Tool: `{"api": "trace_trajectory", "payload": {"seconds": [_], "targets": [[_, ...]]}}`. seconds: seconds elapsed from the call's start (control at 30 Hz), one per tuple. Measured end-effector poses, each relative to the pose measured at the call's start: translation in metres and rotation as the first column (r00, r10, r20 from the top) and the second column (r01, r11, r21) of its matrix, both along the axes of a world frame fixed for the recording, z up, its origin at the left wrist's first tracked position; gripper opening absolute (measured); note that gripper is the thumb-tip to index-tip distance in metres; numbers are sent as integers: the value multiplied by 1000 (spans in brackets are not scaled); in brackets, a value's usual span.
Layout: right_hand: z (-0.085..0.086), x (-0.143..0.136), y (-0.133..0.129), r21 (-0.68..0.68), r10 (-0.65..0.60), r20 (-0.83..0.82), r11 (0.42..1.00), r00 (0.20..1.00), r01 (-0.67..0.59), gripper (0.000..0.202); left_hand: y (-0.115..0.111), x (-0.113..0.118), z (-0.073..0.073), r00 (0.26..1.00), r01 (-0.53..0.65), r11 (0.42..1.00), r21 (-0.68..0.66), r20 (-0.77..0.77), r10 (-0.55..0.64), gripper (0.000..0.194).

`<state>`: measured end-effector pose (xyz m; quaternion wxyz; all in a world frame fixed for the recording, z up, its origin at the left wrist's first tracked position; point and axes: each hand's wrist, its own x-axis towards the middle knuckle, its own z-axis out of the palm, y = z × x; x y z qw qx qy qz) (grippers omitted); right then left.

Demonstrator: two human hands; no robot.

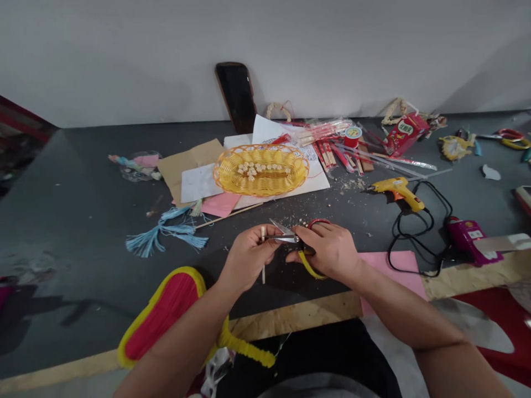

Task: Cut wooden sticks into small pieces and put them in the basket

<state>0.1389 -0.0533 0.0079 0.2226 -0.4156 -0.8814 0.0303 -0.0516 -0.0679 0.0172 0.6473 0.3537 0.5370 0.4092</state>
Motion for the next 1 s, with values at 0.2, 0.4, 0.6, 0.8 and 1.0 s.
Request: {"api": "trace_trajectory", "payload": {"seconds": [0.2, 0.4, 0.6, 0.8, 1.0], "targets": [[3, 0, -1, -20, 19, 1, 1000, 1000, -19, 51, 0, -1, -3, 1000, 27, 1000, 14, 8, -27, 10], [3, 0, -4, 1, 13, 20, 1000, 1000, -13, 49, -3, -2, -10, 999, 8, 1000, 19, 48, -9, 12], [-3, 0, -3, -4, 16, -14, 1000, 1000, -16, 43, -3, 1, -9, 996, -3, 1000, 16, 88, 2, 28], [-2, 5, 7, -323, -142, -383, 946, 913, 12, 52, 0, -2, 4, 993, 75, 997, 30, -98, -72, 31], [1, 9, 13, -456, -277, -496, 890, 823, 25, 49, 10, -6, 3, 876, 120, 980, 159, -481, -29, 19]]}}
